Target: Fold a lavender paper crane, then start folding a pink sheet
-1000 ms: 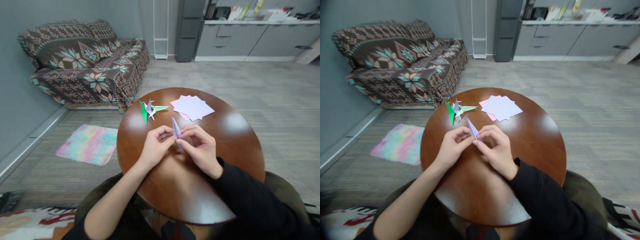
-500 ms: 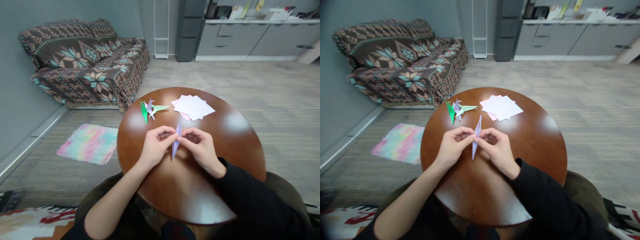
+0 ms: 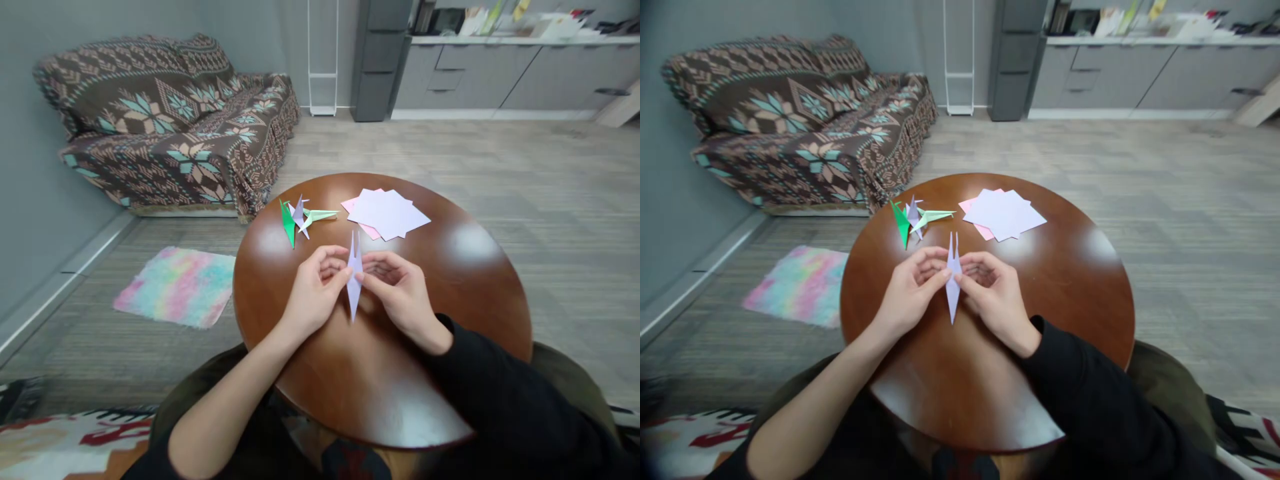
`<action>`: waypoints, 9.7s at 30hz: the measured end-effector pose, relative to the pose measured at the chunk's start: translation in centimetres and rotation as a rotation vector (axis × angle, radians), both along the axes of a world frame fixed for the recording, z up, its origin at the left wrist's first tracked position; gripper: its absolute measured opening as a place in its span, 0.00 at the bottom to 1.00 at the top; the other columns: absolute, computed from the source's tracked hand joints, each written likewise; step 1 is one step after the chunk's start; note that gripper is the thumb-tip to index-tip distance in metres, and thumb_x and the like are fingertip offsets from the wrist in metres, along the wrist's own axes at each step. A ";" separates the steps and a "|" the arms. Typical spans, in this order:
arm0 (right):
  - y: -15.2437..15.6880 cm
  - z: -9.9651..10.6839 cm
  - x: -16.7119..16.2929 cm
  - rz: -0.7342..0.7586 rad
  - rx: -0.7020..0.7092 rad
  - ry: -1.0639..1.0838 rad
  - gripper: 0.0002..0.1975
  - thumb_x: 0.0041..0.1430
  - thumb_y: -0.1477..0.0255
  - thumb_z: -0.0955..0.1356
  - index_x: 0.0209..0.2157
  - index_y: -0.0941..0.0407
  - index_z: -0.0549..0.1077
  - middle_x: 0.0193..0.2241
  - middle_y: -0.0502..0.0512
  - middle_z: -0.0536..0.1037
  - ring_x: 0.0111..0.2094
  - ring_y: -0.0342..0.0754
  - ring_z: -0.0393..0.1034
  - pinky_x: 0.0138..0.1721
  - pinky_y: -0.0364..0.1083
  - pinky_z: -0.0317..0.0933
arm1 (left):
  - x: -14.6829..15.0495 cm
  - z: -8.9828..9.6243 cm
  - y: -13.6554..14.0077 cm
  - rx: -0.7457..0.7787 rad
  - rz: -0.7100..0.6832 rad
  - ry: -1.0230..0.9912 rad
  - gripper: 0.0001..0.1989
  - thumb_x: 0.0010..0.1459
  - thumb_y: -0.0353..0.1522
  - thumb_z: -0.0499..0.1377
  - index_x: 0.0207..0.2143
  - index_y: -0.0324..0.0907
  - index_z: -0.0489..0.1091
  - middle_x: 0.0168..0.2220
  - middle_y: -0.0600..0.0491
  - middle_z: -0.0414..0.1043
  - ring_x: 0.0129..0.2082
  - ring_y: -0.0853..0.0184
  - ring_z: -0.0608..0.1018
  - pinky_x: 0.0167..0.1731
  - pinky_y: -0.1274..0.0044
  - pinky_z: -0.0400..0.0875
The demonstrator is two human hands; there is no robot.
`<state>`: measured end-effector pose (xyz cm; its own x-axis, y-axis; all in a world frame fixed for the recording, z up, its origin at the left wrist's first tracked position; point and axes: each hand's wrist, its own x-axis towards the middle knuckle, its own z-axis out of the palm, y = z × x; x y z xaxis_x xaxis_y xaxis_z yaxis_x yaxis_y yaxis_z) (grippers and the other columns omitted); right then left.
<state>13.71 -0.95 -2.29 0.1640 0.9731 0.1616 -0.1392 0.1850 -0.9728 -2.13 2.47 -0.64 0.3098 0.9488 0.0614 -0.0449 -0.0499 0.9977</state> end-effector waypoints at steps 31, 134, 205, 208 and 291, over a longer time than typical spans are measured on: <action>0.1 0.2 0.1 -0.035 -0.049 -0.039 0.16 0.47 0.64 0.82 0.31 0.55 0.77 0.28 0.51 0.82 0.30 0.46 0.77 0.36 0.46 0.72 | -0.2 -0.1 0.1 -0.088 -0.019 -0.063 0.16 0.51 0.36 0.72 0.37 0.40 0.72 0.34 0.53 0.78 0.35 0.68 0.79 0.39 0.77 0.74; -0.8 0.9 0.5 0.147 0.010 -0.296 0.11 0.56 0.74 0.74 0.22 0.56 0.73 0.28 0.48 0.72 0.28 0.42 0.66 0.31 0.44 0.58 | -3.3 1.8 0.6 0.344 -0.334 0.533 0.04 0.61 0.31 0.66 0.34 0.42 0.81 0.32 0.55 0.79 0.34 0.67 0.78 0.38 0.76 0.66; -0.4 0.4 0.4 0.123 -0.057 -0.083 0.14 0.50 0.62 0.81 0.33 0.54 0.79 0.31 0.51 0.82 0.33 0.48 0.76 0.38 0.47 0.72 | -1.5 0.7 0.1 -0.166 -0.234 0.029 0.18 0.49 0.38 0.74 0.34 0.39 0.72 0.31 0.54 0.77 0.31 0.69 0.79 0.37 0.77 0.72; -0.3 0.4 0.5 0.120 -0.060 -0.064 0.15 0.51 0.61 0.80 0.33 0.54 0.79 0.31 0.52 0.83 0.33 0.49 0.77 0.38 0.48 0.72 | -1.5 0.6 0.1 -0.142 -0.218 0.024 0.16 0.50 0.35 0.73 0.34 0.39 0.71 0.31 0.55 0.77 0.30 0.70 0.79 0.35 0.78 0.71; -0.6 0.5 0.3 0.057 -0.089 -0.068 0.05 0.56 0.72 0.73 0.28 0.55 0.74 0.17 0.46 0.75 0.15 0.42 0.69 0.18 0.41 0.66 | -1.4 -0.5 0.0 -0.586 -0.309 -0.226 0.20 0.43 0.36 0.78 0.36 0.34 0.80 0.30 0.49 0.81 0.26 0.71 0.78 0.30 0.80 0.68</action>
<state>14.03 -1.59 -1.82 0.0992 0.9916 0.0829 -0.0802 0.0910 -0.9926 -3.48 2.52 -1.10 0.6106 0.7159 -0.3386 -0.1802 0.5420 0.8208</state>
